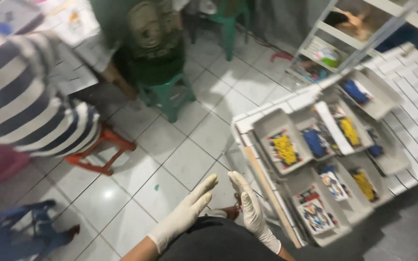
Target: Assembling a plastic toy car model kit, including unboxing components and snapping them onto the chassis.
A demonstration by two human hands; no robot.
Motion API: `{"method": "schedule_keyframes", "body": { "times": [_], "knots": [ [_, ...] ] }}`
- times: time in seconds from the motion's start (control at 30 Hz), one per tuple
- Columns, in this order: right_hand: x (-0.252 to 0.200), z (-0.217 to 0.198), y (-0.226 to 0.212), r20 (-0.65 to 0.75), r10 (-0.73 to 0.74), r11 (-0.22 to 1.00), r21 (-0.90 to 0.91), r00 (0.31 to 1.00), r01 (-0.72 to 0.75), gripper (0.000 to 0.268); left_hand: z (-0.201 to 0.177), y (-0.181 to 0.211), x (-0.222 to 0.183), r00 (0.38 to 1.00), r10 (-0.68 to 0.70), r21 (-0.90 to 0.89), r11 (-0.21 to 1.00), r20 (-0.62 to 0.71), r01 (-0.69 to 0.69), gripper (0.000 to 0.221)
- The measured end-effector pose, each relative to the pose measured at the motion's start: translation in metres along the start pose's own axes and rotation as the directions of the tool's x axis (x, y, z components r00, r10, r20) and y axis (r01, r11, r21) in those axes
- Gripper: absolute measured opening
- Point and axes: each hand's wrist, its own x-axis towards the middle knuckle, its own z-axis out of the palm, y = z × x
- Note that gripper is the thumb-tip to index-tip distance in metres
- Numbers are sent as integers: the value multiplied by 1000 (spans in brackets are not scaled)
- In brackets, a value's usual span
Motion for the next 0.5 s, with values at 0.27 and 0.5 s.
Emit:
{"method": "schedule_keyframes", "body": {
  "times": [0.27,0.5],
  "knots": [
    [-3,172,20,292,-275,954,-39,916,299,77,-97,-86,-94,865,270,17,957,-423,-291,72],
    [-2,283,55,604,-181,949,-100,776,299,72,-154,-134,-194,761,295,-32,924,-578,-382,81]
  ]
}}
